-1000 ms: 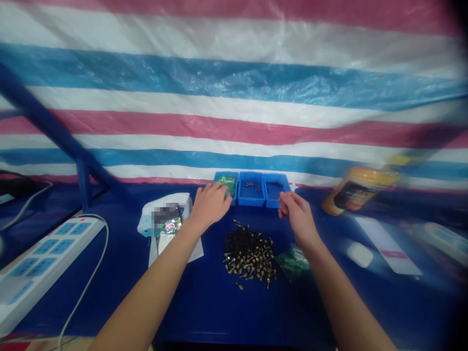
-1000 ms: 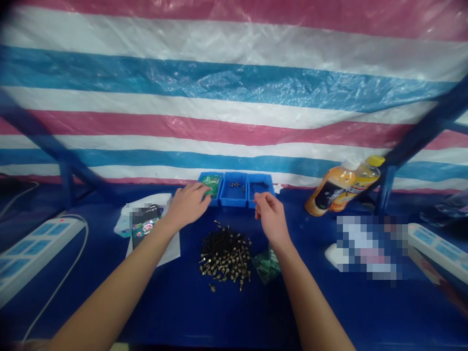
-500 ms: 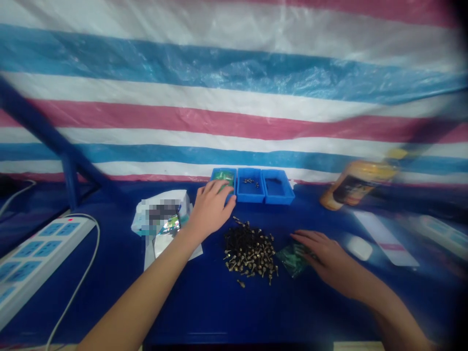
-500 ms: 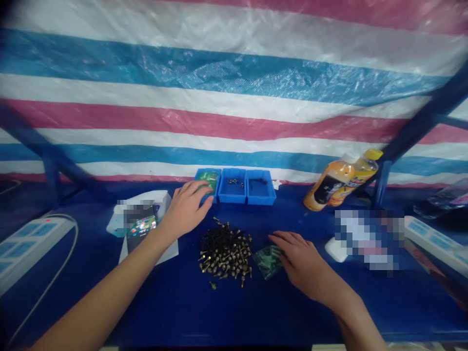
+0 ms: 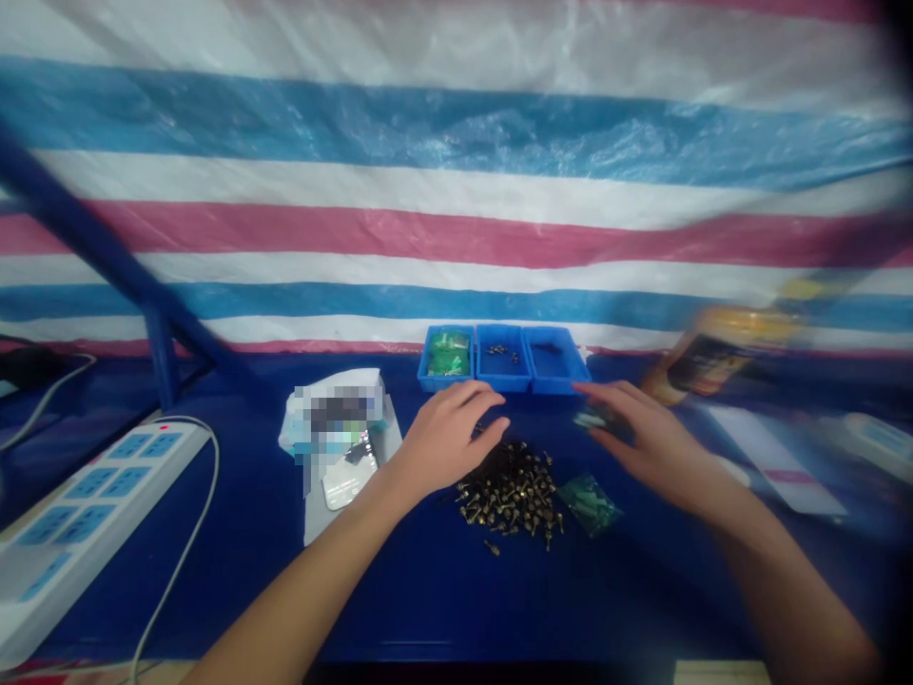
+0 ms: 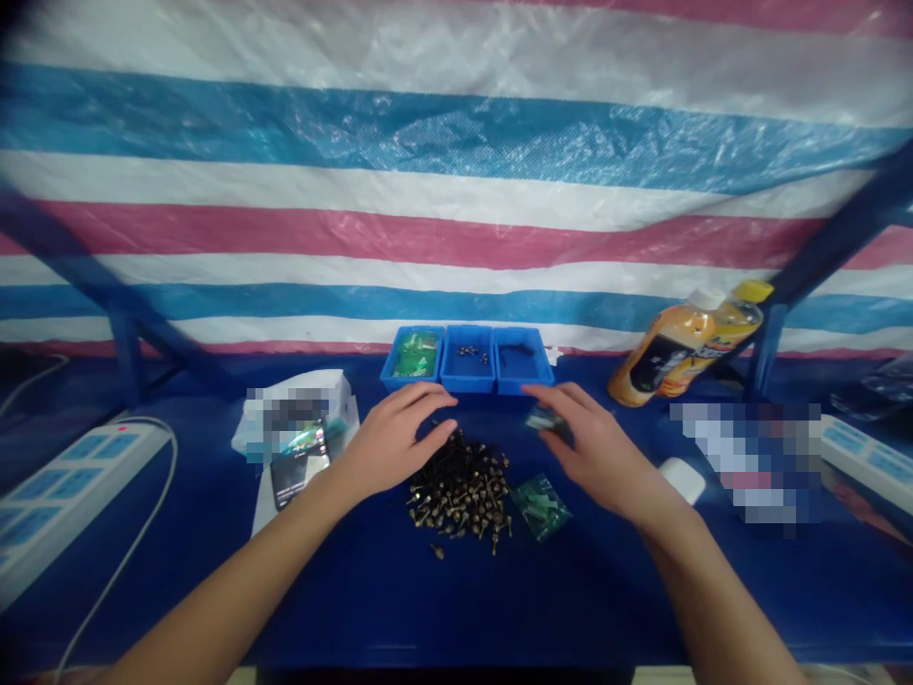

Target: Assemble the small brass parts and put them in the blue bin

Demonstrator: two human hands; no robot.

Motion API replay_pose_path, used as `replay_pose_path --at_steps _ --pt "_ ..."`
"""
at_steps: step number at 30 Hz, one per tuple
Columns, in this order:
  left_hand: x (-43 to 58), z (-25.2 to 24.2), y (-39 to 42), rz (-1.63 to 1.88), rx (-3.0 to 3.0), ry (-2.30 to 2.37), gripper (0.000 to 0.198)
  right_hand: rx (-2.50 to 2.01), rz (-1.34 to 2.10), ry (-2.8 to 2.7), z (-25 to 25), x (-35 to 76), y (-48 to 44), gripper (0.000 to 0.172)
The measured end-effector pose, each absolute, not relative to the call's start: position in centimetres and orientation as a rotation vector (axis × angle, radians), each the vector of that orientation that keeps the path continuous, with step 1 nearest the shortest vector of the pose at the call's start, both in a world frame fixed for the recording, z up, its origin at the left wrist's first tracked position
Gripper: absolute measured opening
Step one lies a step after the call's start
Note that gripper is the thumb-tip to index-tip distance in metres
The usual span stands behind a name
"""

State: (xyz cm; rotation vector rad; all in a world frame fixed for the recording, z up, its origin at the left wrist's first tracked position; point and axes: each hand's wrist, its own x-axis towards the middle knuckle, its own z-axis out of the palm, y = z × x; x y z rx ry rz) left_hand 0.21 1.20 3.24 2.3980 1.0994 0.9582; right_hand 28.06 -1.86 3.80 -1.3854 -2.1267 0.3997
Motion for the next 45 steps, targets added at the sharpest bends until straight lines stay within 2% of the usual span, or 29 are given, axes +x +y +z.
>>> replay_pose_path --at_steps 3,5,9,10,12,13,16,19,31,45 --pt "1.0 3.6 1.3 0.974 2.104 1.054 0.03 -1.138 0.725 -2.064 6.1 24.3 -0.3 0.059" --pt "1.3 3.4 1.5 0.974 1.909 1.015 0.025 -1.004 0.984 -1.991 6.5 22.1 0.7 0.063" --pt "1.0 2.1 1.9 1.086 1.571 1.02 0.024 -0.941 1.166 -1.728 4.7 19.8 2.2 0.065" --pt "1.0 1.8 1.9 1.141 1.49 1.047 0.025 -0.95 1.149 -1.629 4.0 19.5 2.3 0.058" --pt "1.0 1.3 1.8 1.235 1.367 1.082 0.026 -0.997 1.107 -1.519 2.8 19.0 2.2 0.032" --pt "1.1 1.2 1.7 1.27 1.326 1.089 0.026 -1.028 1.079 -1.512 2.3 18.7 2.0 0.028" --pt "1.6 1.1 1.0 1.296 1.276 1.062 0.028 -1.126 0.963 -1.574 1.4 18.0 1.0 0.045" --pt "2.0 1.0 0.1 1.254 1.315 1.004 0.028 -1.187 0.885 -1.566 1.1 17.4 0.1 0.05" --pt "2.5 0.0 -1.3 1.339 1.466 1.028 0.041 -1.09 0.862 -1.576 0.0 15.7 -1.2 0.04" --pt "2.6 -0.2 -1.5 1.388 1.605 0.948 0.035 -0.977 0.714 -1.597 -0.1 15.3 -1.5 0.037"
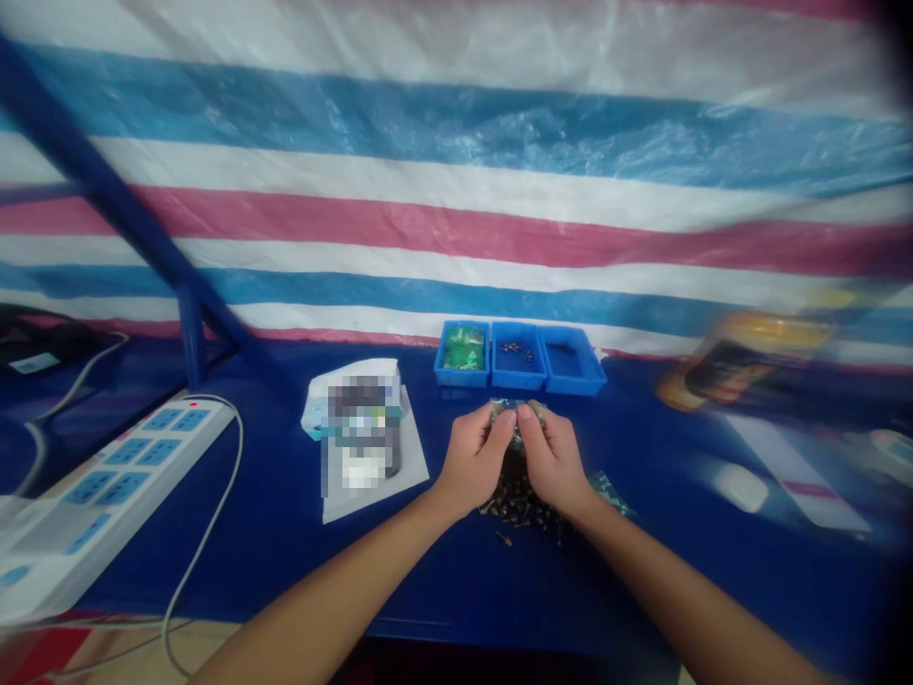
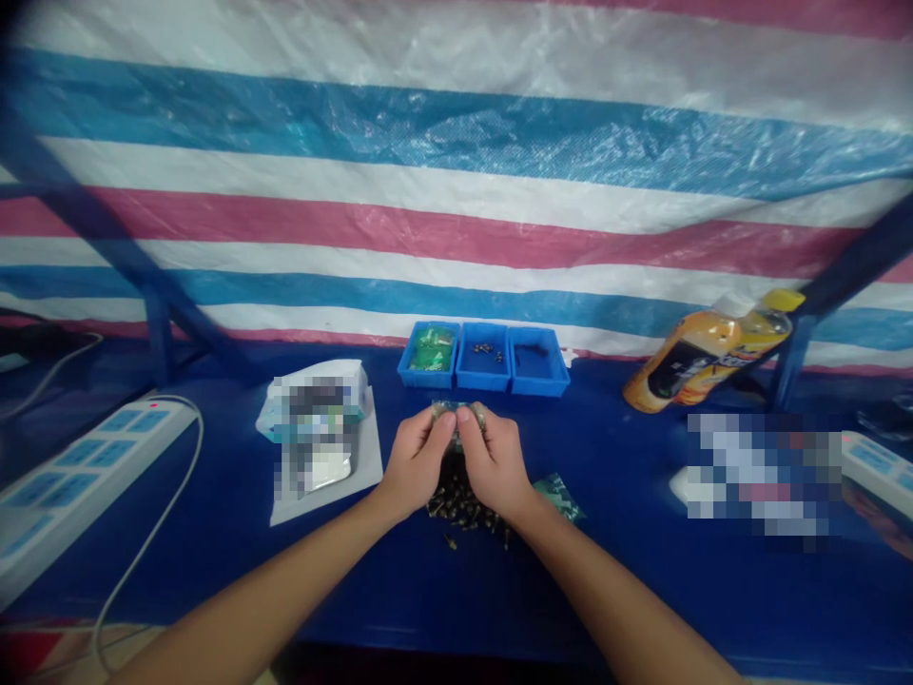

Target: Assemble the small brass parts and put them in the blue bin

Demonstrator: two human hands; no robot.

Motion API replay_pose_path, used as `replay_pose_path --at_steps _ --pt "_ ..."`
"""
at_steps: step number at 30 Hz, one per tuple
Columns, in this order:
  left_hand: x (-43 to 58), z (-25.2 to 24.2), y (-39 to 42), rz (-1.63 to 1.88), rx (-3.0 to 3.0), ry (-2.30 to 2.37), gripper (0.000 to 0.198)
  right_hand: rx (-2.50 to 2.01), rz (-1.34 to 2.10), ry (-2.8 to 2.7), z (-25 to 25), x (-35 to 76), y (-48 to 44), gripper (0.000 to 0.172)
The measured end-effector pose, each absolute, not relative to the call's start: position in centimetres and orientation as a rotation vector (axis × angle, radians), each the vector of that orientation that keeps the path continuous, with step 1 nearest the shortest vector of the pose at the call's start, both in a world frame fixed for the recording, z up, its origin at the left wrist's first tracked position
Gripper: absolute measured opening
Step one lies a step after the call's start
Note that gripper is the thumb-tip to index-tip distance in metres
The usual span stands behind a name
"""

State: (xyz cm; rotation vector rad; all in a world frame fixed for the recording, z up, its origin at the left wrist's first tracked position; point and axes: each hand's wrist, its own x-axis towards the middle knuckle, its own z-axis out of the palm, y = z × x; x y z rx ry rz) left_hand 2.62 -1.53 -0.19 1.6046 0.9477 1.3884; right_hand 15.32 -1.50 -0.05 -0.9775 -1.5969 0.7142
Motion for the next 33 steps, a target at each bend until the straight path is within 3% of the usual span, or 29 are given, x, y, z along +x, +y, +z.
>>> replay_pose_path --at_steps 8,33 --pt "2.57 -0.24 -1.79 1.397 1.582 0.926 0.037 -0.956 0.874 -1.543 0.0 15.44 -1.7 0.04" --pt "2.47 -0.22 -1.9 1.321 1.615 0.897 0.037 -0.921 0.726 -1.656 0.22 15.51 -2.03 0.038"
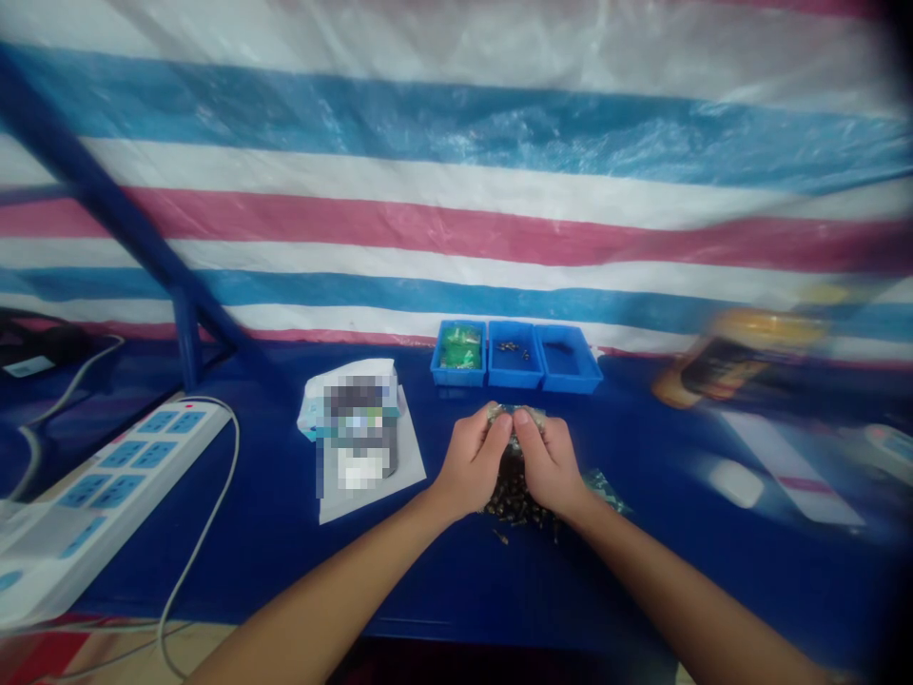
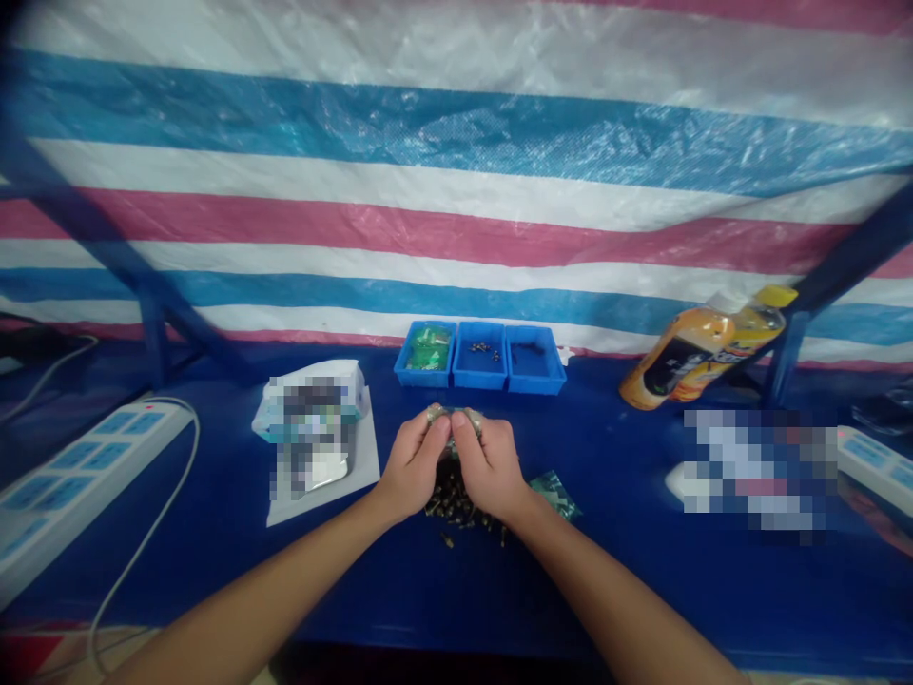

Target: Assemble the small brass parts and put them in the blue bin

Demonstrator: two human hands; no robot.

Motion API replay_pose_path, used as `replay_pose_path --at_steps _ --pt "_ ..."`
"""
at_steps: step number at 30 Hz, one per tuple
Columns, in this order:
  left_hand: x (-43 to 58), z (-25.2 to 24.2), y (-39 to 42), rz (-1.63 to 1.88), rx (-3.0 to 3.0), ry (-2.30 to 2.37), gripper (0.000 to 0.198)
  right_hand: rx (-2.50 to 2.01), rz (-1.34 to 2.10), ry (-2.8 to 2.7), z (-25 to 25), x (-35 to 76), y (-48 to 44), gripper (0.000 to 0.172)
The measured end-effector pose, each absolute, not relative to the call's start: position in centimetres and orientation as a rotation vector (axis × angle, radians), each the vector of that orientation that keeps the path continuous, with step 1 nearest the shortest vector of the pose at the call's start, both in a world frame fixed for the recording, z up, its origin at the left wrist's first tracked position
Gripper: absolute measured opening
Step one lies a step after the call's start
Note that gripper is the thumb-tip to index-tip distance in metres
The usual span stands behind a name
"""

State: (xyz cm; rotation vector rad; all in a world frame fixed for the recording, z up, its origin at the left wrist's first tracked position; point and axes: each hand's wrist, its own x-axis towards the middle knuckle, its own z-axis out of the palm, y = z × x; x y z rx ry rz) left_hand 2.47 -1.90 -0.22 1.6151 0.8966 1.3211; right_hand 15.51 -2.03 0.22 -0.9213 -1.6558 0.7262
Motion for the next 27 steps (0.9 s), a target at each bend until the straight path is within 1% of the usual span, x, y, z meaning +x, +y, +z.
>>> replay_pose_path --at_steps 7,18,23,27 --pt "2.52 -0.23 -1.88 1.281 1.551 0.886 0.037 -0.959 0.717 -1.659 0.26 15.44 -2.15 0.039" --pt "2.69 -0.38 -1.87 1.313 1.5 0.91 0.036 -0.987 0.649 -1.678 0.68 15.32 -2.09 0.039" --pt "2.85 -0.64 -1.78 1.305 1.438 0.88 0.034 -0.934 0.704 -1.578 0.29 15.55 -1.92 0.042" --pt "2.82 -0.64 -1.64 1.342 1.402 0.876 0.035 -0.927 0.75 -1.588 0.34 15.63 -1.97 0.041"
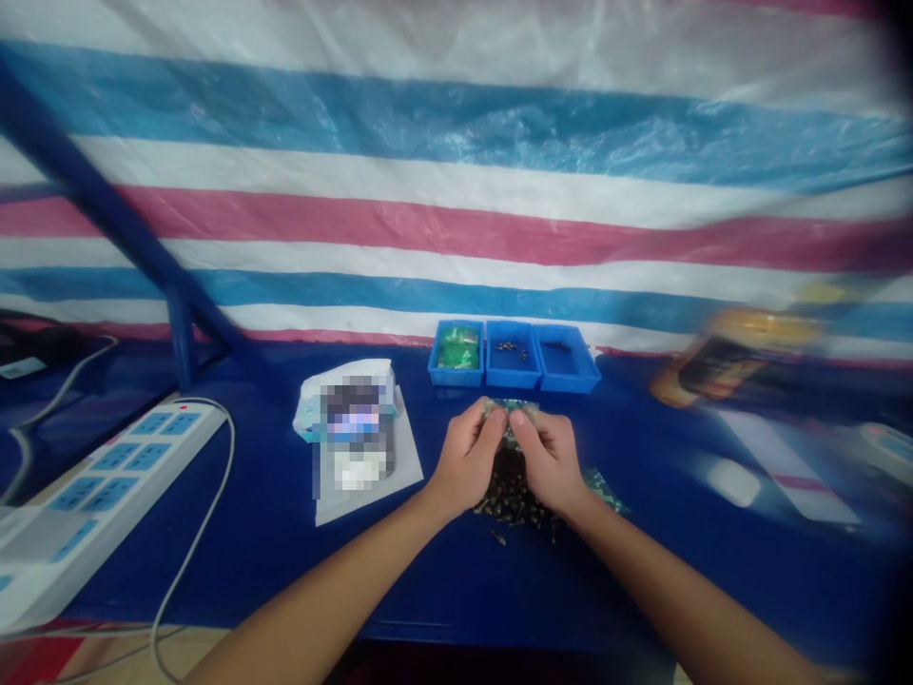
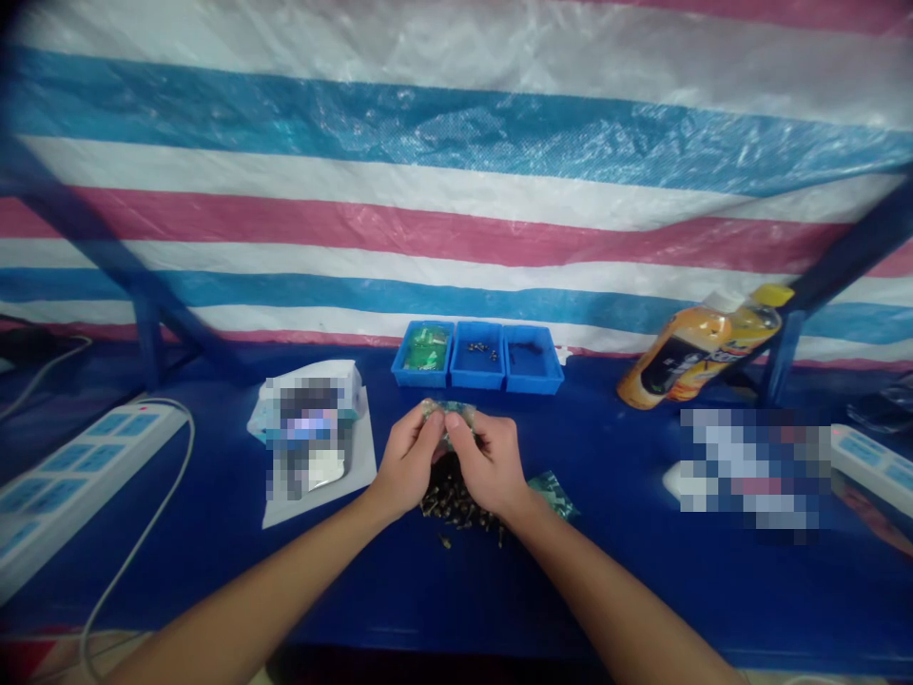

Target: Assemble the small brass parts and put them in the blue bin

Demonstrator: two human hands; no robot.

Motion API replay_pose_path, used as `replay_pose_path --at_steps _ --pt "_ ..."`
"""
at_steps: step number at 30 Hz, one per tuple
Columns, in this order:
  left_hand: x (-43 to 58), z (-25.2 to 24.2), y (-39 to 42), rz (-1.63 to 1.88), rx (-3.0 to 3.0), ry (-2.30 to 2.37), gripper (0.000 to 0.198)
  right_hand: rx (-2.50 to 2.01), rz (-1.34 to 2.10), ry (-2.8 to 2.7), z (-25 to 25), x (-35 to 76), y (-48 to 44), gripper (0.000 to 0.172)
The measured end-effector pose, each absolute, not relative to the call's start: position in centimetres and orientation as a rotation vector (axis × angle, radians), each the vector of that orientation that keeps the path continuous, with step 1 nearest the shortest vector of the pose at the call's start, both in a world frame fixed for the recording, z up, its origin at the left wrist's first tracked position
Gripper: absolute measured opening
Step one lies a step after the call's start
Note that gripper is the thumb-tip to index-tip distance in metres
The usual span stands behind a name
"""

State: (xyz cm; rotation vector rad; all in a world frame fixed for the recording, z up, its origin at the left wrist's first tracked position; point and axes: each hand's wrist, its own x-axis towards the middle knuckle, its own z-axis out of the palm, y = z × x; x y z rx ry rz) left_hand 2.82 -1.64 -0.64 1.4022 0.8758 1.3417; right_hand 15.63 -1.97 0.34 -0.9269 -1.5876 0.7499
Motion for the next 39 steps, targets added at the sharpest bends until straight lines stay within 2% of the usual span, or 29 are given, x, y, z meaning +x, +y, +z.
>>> replay_pose_path --at_steps 19,29,34,39 --pt "2.9 -0.4 -1.6 1.252 1.226 0.743 0.036 -0.975 0.723 -1.723 0.9 15.5 -2.3 0.041" --pt "2.4 -0.2 -1.0 1.249 1.407 0.782 0.034 -1.053 0.721 -1.548 0.7 15.6 -1.7 0.045" --pt "1.9 0.2 -0.3 1.252 1.485 0.923 0.034 -1.13 0.78 -1.569 0.9 16.5 -1.0 0.046" --pt "0.3 1.9 3.0 1.329 1.603 1.296 0.038 -1.28 0.803 -1.552 2.2 19.6 0.9 0.05"
